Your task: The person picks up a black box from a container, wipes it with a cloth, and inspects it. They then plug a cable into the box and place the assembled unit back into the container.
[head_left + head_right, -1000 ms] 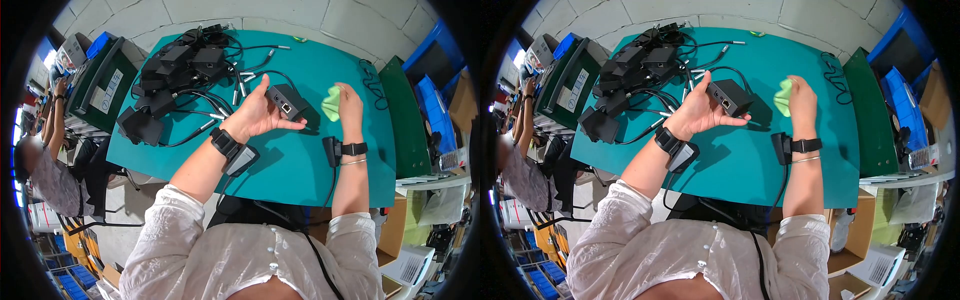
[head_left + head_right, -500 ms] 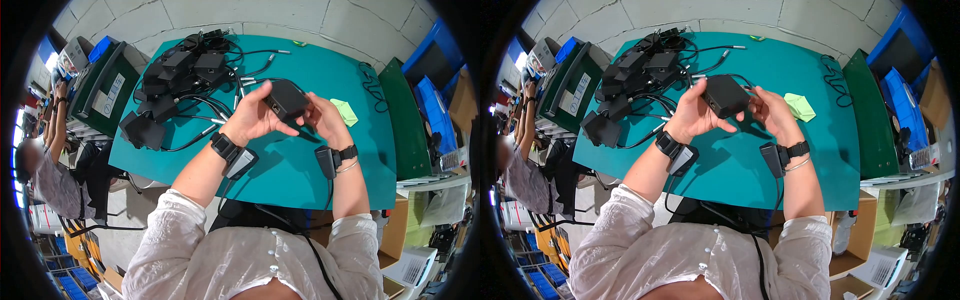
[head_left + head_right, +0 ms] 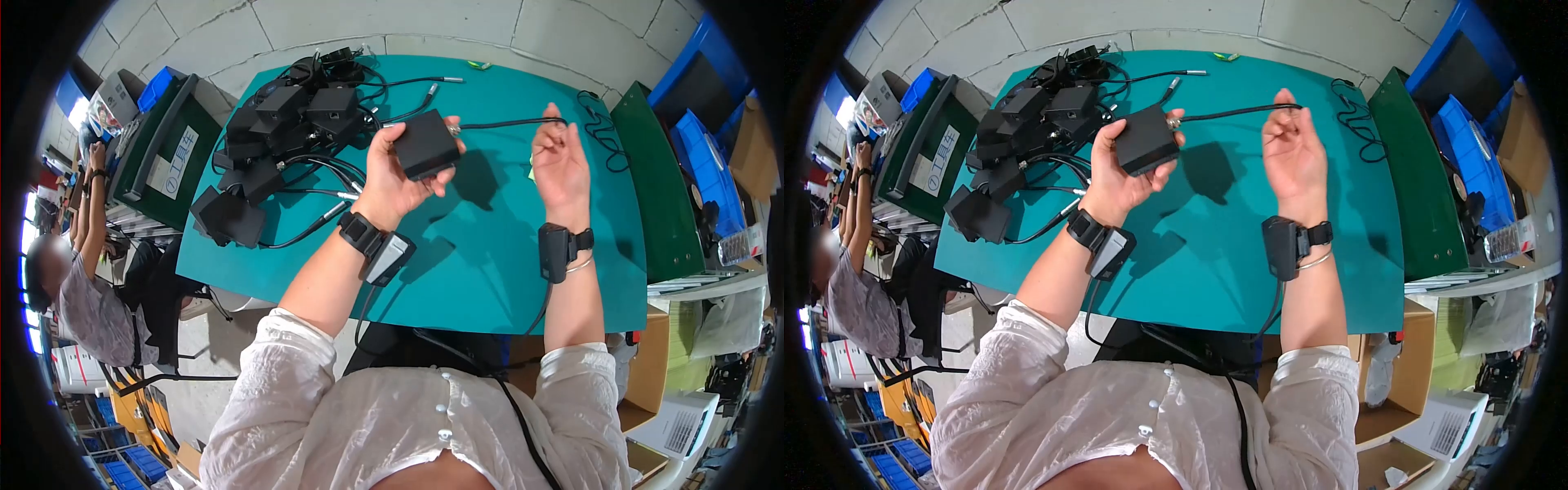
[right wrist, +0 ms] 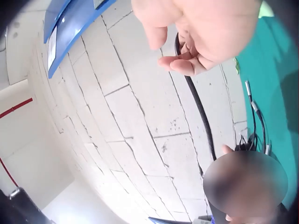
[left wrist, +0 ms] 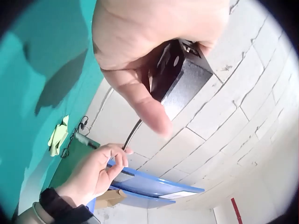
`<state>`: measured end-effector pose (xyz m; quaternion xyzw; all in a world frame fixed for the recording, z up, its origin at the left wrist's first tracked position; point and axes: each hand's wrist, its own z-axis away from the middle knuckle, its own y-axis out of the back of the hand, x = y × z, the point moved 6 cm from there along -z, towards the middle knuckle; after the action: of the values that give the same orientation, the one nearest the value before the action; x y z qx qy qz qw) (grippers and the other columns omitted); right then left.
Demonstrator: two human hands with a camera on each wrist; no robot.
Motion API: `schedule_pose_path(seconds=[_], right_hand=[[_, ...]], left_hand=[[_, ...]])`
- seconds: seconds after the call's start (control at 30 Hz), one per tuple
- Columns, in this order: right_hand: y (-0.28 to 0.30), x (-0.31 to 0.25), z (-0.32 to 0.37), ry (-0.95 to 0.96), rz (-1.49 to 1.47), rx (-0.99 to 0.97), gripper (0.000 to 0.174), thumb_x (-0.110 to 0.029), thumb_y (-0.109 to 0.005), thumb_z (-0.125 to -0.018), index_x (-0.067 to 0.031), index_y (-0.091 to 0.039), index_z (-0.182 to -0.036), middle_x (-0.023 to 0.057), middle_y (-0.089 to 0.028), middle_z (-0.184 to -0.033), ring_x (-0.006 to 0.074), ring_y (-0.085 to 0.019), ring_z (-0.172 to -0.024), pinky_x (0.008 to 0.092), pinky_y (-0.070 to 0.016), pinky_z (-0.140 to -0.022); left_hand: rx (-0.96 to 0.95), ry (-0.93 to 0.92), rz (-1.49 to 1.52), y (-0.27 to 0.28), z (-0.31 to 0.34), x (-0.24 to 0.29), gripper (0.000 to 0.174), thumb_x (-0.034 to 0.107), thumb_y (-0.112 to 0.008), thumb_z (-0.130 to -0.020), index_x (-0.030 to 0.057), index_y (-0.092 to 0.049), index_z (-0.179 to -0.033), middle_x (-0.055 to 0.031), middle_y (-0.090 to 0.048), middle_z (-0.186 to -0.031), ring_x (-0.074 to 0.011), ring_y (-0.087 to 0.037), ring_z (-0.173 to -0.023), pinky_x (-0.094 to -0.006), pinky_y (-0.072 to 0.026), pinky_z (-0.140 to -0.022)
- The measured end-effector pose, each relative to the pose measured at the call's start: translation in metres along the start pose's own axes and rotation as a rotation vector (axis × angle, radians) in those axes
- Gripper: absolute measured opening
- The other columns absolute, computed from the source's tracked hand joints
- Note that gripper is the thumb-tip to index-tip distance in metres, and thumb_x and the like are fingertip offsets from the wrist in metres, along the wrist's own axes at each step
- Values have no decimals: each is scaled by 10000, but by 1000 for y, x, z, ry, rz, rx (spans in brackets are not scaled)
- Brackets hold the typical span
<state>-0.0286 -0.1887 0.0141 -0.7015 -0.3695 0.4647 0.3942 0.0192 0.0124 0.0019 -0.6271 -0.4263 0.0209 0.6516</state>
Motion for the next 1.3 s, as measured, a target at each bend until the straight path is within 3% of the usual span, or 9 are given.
schedule_pose_path(seconds=[0.03,0.13,0.27,0.37,0.53,0.73,0.83,1.13,1.3], right_hand=[[4,-11,-1,82,44,26,336,-164,-515,-964,82,-494,-1191,119,-574,-1101,143,-521,-824,260,-458,-715],[24,-40,-7,183,6,-16,288,-173,-490,-978,63,-516,-1141,124,-572,-1077,170,-541,-858,273,-475,-751],[26,-53,2,387,255,233,256,-205,-469,-991,31,-534,-1065,129,-587,-1022,172,-541,-821,278,-474,-721],[2,-47,5,440,829,159,264,-240,-446,-1002,5,-543,-1018,87,-594,-889,123,-517,-667,249,-428,-594],[-9,-38,8,470,1217,101,255,-245,-470,-994,-16,-578,-962,18,-583,-787,65,-458,-589,221,-386,-530],[-19,-35,14,507,1639,151,200,-214,-546,-957,-27,-608,-922,-3,-592,-750,73,-457,-584,234,-384,-519],[-39,-22,19,660,1770,-46,122,-169,-614,-902,-47,-611,-904,33,-592,-761,136,-503,-597,255,-425,-553],[-66,-2,29,648,1993,-261,86,-139,-637,-860,-59,-608,-857,35,-594,-766,192,-554,-641,299,-438,-549],[-59,-6,24,649,1936,-201,75,-130,-613,-880,-59,-612,-904,46,-617,-845,186,-582,-689,289,-462,-592]], left_hand=[[62,-19,-19,7,0,2,703,480,-455,-808,-22,-448,-1300,-151,-592,-1021,-218,-539,-585,-262,-392,-407],[197,-72,73,32,1,9,650,457,-450,-819,-16,-475,-1264,-158,-587,-1029,-221,-536,-611,-272,-426,-439],[377,-80,99,42,7,13,546,424,-438,-837,-2,-526,-1167,-185,-590,-1023,-229,-521,-622,-260,-419,-459],[448,-96,-24,44,10,18,537,420,-404,-841,-4,-553,-1135,-197,-601,-993,-227,-517,-616,-283,-402,-473],[521,-154,-335,39,10,28,570,419,-367,-842,-25,-562,-1143,-196,-616,-973,-226,-568,-693,-308,-408,-489],[327,-65,-462,33,4,23,568,363,-383,-835,-31,-524,-1219,-185,-605,-1049,-260,-622,-866,-406,-531,-557],[327,-60,-494,30,3,17,554,321,-410,-823,-25,-503,-1246,-187,-585,-1102,-286,-613,-946,-444,-546,-573],[332,-101,-485,30,3,18,563,293,-436,-802,-4,-482,-1278,-190,-549,-1179,-314,-576,-1035,-488,-542,-663],[283,-117,-527,26,2,16,563,200,-476,-781,13,-463,-1311,-178,-547,-1184,-298,-571,-1045,-482,-551,-703]])
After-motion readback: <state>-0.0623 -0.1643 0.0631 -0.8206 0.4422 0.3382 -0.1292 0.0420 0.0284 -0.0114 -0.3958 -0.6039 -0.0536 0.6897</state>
